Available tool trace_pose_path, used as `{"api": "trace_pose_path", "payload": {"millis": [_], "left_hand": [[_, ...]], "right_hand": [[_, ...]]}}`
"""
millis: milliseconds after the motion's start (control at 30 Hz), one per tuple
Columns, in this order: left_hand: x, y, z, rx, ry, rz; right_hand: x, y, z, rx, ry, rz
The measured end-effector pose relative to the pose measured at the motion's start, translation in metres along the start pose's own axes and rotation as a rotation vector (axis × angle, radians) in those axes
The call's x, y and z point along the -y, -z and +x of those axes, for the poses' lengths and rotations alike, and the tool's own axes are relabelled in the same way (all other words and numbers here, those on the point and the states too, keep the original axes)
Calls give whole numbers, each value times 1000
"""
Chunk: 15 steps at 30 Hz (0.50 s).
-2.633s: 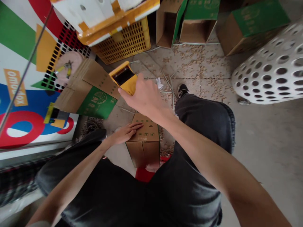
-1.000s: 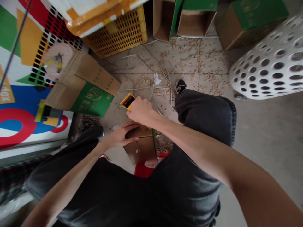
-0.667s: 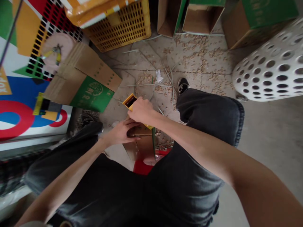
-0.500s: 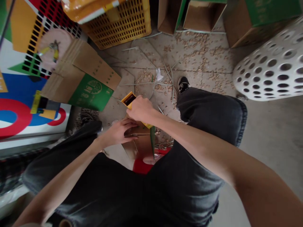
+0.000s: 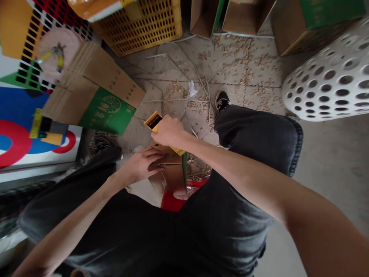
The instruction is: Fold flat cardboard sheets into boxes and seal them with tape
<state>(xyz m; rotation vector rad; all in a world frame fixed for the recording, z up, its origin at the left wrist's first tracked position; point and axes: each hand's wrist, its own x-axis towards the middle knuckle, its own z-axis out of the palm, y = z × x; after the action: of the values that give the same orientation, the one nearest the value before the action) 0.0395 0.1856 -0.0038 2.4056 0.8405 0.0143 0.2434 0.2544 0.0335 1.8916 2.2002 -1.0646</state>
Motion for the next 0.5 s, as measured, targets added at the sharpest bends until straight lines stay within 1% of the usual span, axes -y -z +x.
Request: {"api": "trace_pose_path", "payload": {"millis": [100,267,400,500], "left_hand": [[-3,1,-1,-4,-8,15],[-13,5,-2,-66,-26,27],[-18,8,3,-45,-16,32],[-14,6,9,-25,-3,36]], "right_hand": [[0,-5,2,-49,10,-72],[2,-6,1,-49,24,-70],[5,-6,-1,-44,27,-61],[7,-6,-2,-56,31,-61]]}}
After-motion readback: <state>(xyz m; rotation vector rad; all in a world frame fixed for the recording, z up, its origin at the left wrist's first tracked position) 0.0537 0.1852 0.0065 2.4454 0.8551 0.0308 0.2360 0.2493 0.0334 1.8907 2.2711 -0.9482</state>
